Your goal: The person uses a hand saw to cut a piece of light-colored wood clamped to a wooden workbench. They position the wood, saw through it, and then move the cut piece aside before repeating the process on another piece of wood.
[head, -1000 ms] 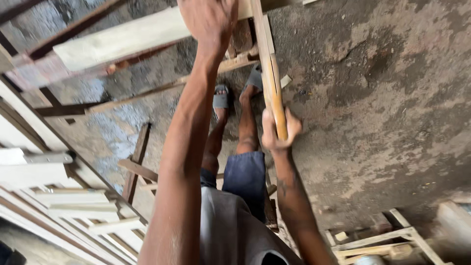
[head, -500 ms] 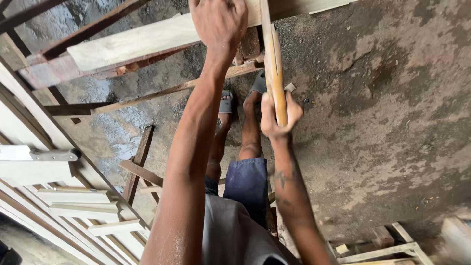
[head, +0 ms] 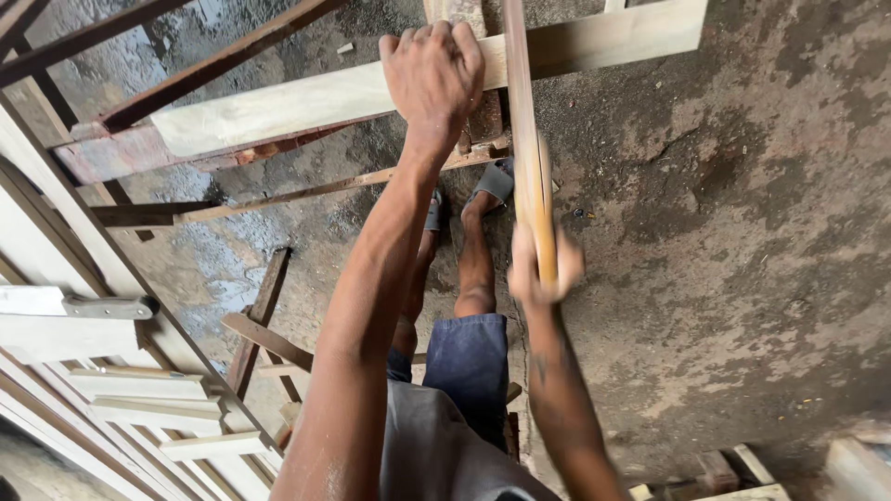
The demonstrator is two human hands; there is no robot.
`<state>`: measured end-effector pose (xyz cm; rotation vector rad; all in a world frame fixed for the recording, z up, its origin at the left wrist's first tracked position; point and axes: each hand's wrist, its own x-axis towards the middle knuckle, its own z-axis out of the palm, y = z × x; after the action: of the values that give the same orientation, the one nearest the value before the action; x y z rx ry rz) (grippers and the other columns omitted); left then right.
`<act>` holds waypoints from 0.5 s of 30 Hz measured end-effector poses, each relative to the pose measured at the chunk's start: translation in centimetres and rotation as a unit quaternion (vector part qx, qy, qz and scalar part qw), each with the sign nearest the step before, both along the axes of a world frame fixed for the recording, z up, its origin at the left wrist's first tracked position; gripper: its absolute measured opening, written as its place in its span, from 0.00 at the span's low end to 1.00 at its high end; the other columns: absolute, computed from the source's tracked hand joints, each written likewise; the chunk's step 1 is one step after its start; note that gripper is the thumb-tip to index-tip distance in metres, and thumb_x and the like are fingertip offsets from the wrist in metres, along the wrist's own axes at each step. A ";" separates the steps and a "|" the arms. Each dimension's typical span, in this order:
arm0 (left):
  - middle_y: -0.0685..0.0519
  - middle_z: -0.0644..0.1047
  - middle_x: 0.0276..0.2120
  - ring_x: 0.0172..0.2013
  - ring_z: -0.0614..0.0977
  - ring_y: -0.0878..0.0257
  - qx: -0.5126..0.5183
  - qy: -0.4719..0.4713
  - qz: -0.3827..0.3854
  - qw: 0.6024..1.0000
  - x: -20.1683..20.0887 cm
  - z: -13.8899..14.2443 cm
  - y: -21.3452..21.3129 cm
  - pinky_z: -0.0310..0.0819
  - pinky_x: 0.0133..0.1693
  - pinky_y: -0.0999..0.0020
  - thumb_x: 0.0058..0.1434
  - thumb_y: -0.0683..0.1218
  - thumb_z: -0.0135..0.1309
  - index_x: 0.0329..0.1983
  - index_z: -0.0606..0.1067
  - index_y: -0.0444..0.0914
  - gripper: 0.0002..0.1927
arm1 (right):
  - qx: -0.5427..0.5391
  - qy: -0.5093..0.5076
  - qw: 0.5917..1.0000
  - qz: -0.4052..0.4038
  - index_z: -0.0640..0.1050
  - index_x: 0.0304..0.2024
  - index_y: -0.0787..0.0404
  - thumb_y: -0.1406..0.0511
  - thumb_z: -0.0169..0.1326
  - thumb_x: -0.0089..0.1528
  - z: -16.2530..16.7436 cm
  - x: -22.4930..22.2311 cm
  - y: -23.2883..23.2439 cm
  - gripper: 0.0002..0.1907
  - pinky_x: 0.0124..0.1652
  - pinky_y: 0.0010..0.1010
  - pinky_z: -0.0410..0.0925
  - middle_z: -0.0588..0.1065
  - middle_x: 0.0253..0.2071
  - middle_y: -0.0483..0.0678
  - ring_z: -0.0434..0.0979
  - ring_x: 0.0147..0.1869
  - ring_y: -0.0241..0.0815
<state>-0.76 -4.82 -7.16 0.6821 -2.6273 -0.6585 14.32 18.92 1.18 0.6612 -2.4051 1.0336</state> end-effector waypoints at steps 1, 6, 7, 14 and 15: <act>0.46 0.78 0.19 0.20 0.73 0.57 -0.002 0.011 -0.003 1.000 -0.1 0.1 0.0 0.61 0.41 0.57 0.67 0.51 0.40 0.19 0.77 0.39 0.24 | -0.091 -0.081 0.993 0.009 0.73 0.34 0.70 0.69 0.57 0.67 -1.2 -1.9 -1.4 0.09 0.27 0.33 0.61 0.66 0.23 0.51 0.67 0.24 0.40; 0.46 0.78 0.17 0.17 0.72 0.59 -0.004 0.049 -0.006 0.999 -0.2 0.6 0.1 0.61 0.42 0.55 0.68 0.51 0.40 0.29 0.81 0.36 0.22 | -0.153 -0.224 0.962 0.020 0.75 0.37 0.70 0.69 0.56 0.68 -0.4 1.6 0.6 0.08 0.27 0.34 0.61 0.68 0.26 0.54 0.70 0.28 0.44; 0.46 0.77 0.17 0.18 0.73 0.58 -0.001 0.047 -0.007 0.999 -0.1 0.6 0.1 0.61 0.41 0.55 0.67 0.50 0.40 0.26 0.80 0.37 0.22 | -0.105 -0.170 0.980 0.006 0.75 0.37 0.69 0.69 0.56 0.68 1.0 4.5 2.2 0.08 0.27 0.34 0.61 0.68 0.27 0.53 0.69 0.28 0.43; 0.47 0.78 0.20 0.22 0.75 0.56 -0.027 0.079 -0.002 0.997 0.0 0.3 0.2 0.60 0.40 0.55 0.69 0.48 0.41 0.24 0.77 0.38 0.20 | 0.024 -0.188 0.981 -0.036 0.73 0.42 0.68 0.67 0.58 0.69 9.6 17.9 8.6 0.09 0.30 0.33 0.62 0.70 0.30 0.47 0.68 0.30 0.39; 0.47 0.78 0.20 0.22 0.75 0.55 -0.023 0.076 -0.005 0.997 -0.1 0.4 0.2 0.60 0.40 0.55 0.69 0.48 0.42 0.24 0.77 0.38 0.20 | 0.040 -0.149 0.988 -0.032 0.73 0.43 0.68 0.67 0.58 0.69 8.3 16.4 8.1 0.09 0.30 0.33 0.62 0.70 0.31 0.47 0.68 0.30 0.38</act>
<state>-0.83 -4.61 -6.77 0.5808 -2.4995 -0.6242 30.73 27.04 9.52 0.4803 -2.7179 1.0780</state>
